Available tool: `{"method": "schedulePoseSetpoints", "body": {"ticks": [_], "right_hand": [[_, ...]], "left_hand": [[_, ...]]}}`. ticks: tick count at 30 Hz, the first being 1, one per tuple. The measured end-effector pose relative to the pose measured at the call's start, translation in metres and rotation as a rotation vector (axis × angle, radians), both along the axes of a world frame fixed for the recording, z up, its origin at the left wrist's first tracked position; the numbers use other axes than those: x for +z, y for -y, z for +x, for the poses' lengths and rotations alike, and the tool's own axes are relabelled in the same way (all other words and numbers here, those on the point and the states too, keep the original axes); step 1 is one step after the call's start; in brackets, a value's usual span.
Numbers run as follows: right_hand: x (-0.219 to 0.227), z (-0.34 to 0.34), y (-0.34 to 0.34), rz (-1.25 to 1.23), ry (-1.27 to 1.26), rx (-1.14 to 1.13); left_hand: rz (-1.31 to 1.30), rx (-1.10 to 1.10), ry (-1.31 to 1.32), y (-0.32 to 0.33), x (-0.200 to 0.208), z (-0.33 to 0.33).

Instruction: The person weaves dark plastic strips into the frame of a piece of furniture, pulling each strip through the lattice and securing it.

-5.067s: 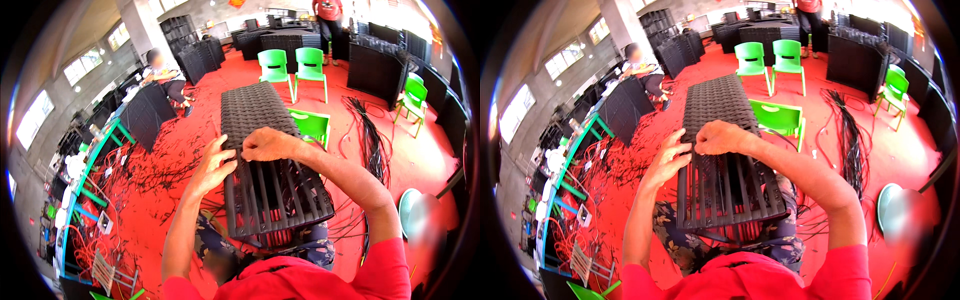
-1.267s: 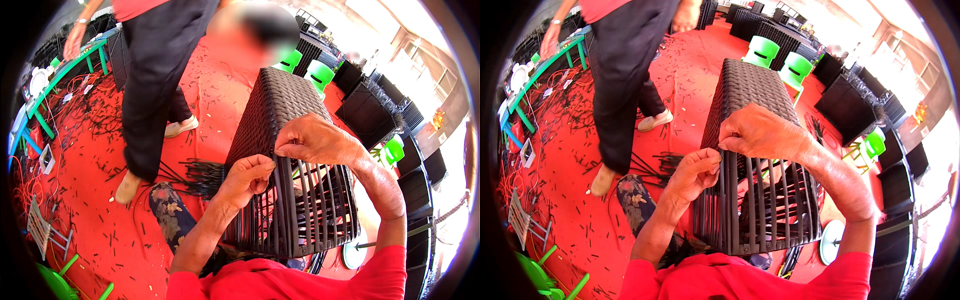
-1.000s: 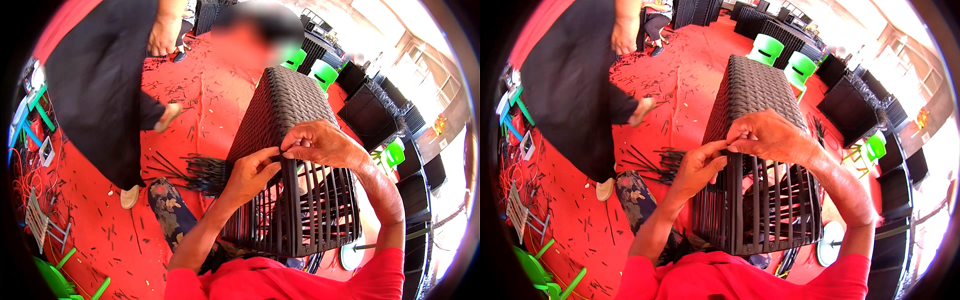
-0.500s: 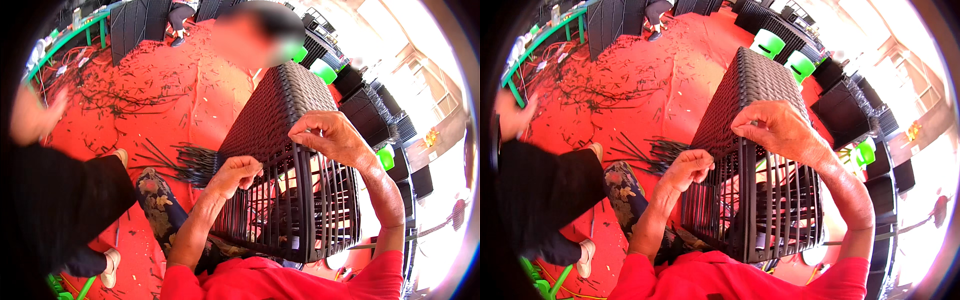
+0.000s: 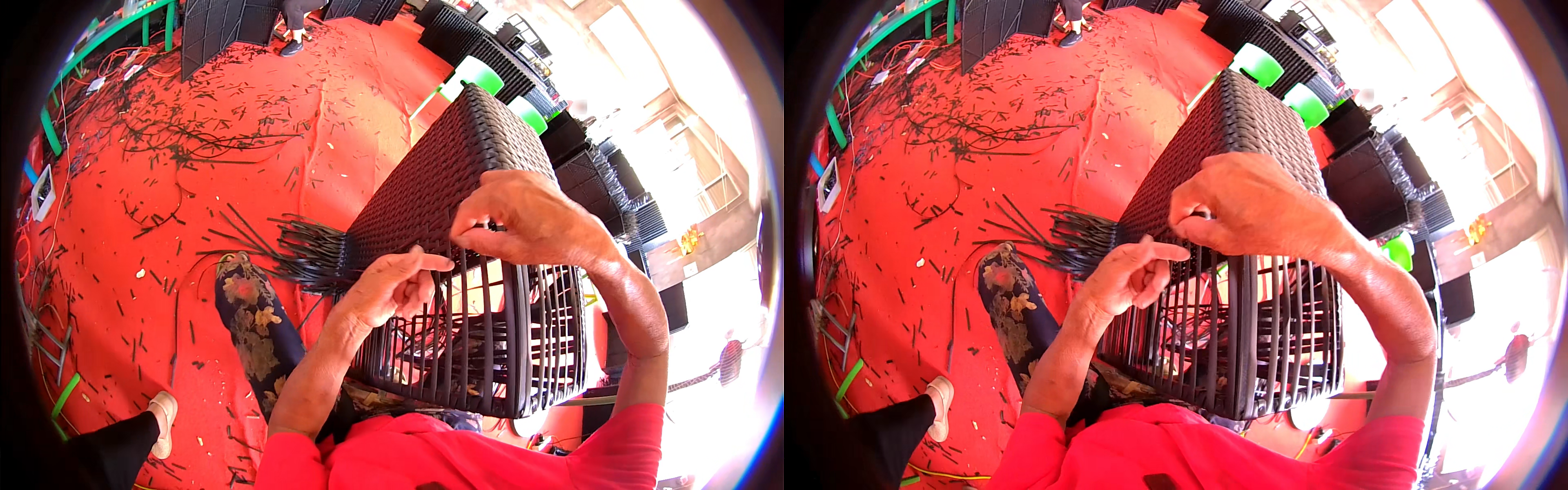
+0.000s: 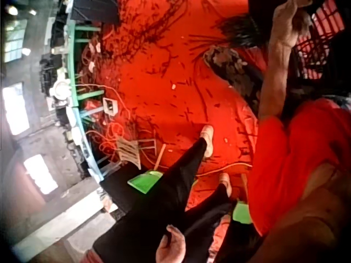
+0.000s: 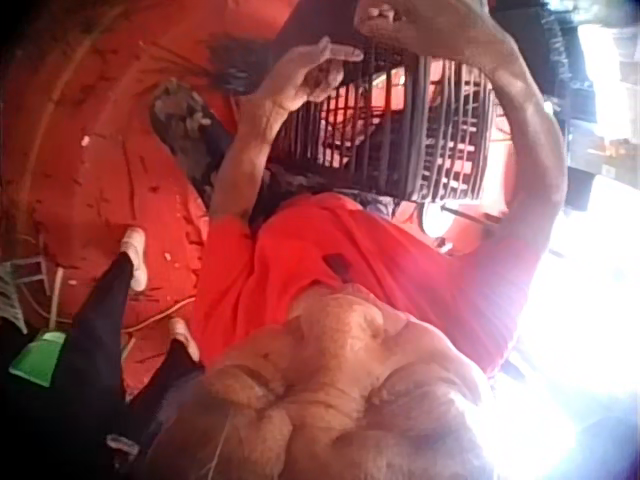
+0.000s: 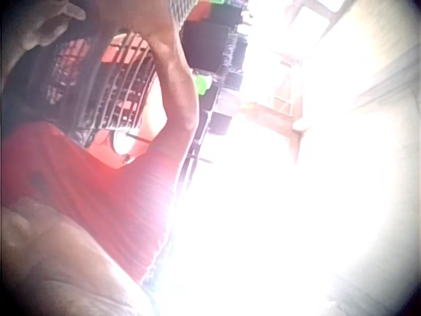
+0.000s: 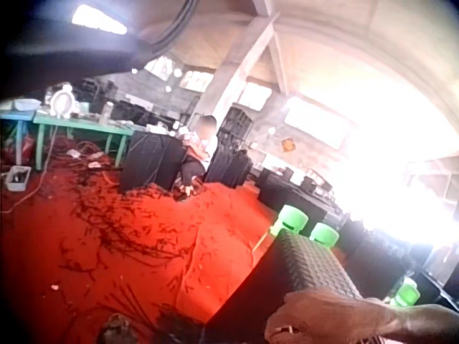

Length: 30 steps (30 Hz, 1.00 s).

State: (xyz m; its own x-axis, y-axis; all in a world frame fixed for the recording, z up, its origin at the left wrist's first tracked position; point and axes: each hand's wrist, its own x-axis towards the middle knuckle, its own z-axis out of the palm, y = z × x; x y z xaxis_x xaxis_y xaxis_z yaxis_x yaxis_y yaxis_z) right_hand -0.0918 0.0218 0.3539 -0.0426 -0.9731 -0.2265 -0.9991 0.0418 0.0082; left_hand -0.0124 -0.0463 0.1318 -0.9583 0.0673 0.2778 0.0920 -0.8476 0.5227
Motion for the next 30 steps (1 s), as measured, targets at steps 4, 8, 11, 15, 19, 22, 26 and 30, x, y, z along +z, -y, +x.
{"method": "schedulePoseSetpoints", "body": {"ticks": [4, 8, 11, 15, 19, 22, 26, 30], "right_hand": [[0.012, 0.010, 0.004, 0.130, -0.139, -0.035], [-0.012, 0.009, 0.001, 0.108, -0.334, 0.160], [-0.021, 0.005, 0.000, 0.197, -0.313, 0.088], [-0.021, 0.002, -0.002, 0.249, -0.203, -0.011], [-0.017, -0.002, -0.002, 0.193, -0.117, -0.030], [-0.015, -0.004, 0.007, 0.254, -0.129, -0.119], [-0.031, 0.001, 0.017, 0.320, -0.196, -0.114], [-0.057, -0.003, 0.022, 0.423, -0.149, -0.063]], "left_hand": [[-0.191, -0.024, -0.008, -0.006, 0.011, 0.003], [-0.220, -0.065, -0.013, -0.007, 0.023, 0.001], [-0.233, -0.120, -0.013, -0.011, 0.021, -0.005], [-0.145, -0.108, -0.026, -0.009, 0.013, -0.007], [-0.127, -0.009, 0.074, 0.000, 0.008, -0.004], [-0.206, 0.111, 0.141, 0.012, -0.015, -0.009], [-0.206, 0.117, 0.132, 0.014, -0.037, -0.018], [0.064, 0.071, 0.037, 0.023, -0.040, -0.014]]}}
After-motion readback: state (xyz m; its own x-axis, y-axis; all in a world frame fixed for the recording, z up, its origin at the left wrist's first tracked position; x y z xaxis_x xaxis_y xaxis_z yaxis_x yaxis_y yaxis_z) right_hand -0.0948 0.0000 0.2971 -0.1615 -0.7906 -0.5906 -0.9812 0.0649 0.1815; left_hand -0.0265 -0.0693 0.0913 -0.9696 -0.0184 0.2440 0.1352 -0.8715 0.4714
